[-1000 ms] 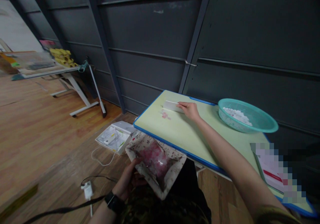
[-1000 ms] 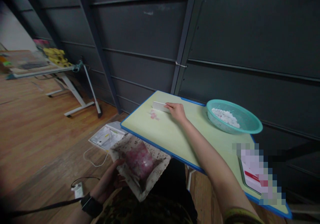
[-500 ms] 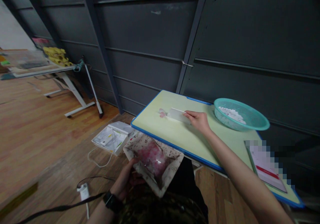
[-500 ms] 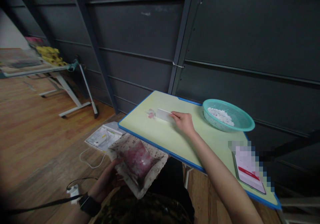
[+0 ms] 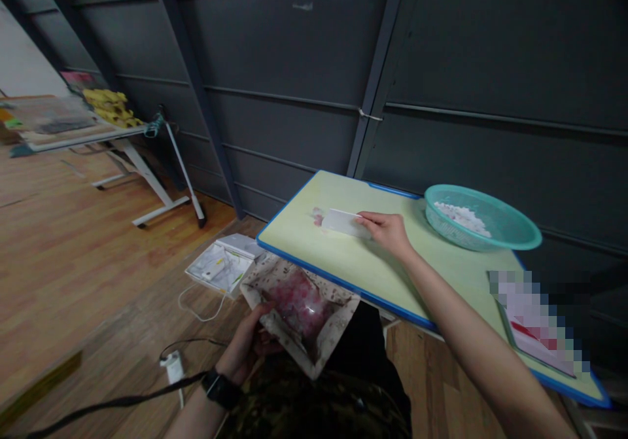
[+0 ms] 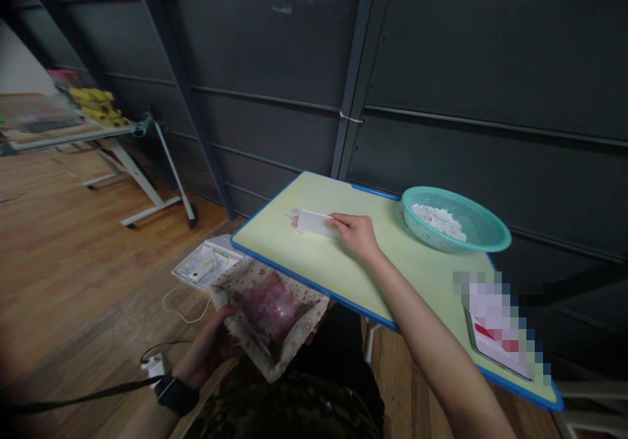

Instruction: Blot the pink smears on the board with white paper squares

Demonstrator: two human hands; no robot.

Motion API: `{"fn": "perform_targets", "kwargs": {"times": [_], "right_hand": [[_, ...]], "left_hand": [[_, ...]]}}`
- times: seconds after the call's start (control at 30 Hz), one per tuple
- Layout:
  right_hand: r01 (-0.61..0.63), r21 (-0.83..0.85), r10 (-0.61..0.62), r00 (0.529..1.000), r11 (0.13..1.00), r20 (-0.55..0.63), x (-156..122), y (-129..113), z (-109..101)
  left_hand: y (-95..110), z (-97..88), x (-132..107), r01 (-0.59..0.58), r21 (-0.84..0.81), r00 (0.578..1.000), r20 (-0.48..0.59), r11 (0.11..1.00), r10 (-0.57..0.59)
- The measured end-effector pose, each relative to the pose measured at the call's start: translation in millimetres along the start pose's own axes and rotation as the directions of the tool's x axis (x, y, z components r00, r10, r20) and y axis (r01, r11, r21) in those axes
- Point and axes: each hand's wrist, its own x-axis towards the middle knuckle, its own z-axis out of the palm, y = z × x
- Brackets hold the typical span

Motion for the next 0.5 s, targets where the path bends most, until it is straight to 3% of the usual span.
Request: {"fn": "perform_targets", "kwargs": {"times": [0.1,0.17,0.33,0.5], "right_hand": [[0.014,-0.024,-0.013,0.999,1.000,0.039,1,-5,-5],[-0.002,-0.023,0.002,1.000,1.000,0.001,2,-5,-10],[-0.150,-0.026,0.147,0.984,0.988,-0.099,6,8,-18],[-0.270,0.101,0.274,0.961,0.958,-0.031,6,14,-8]], "left_hand": [[-1,-1.8,2,-0.005,0.003,1.000,0.011,1.000,0.005],[-2,-3.1,4,-0.001,0.009,1.000,0.014,1.000,0.001],[-1,-3.0,4,0.014,-0.001,1.000,0.006,1.000,-0.014],[1,-0.7,0,0.007,-0.002,1.000,0.002,1.000,-0.007]]}}
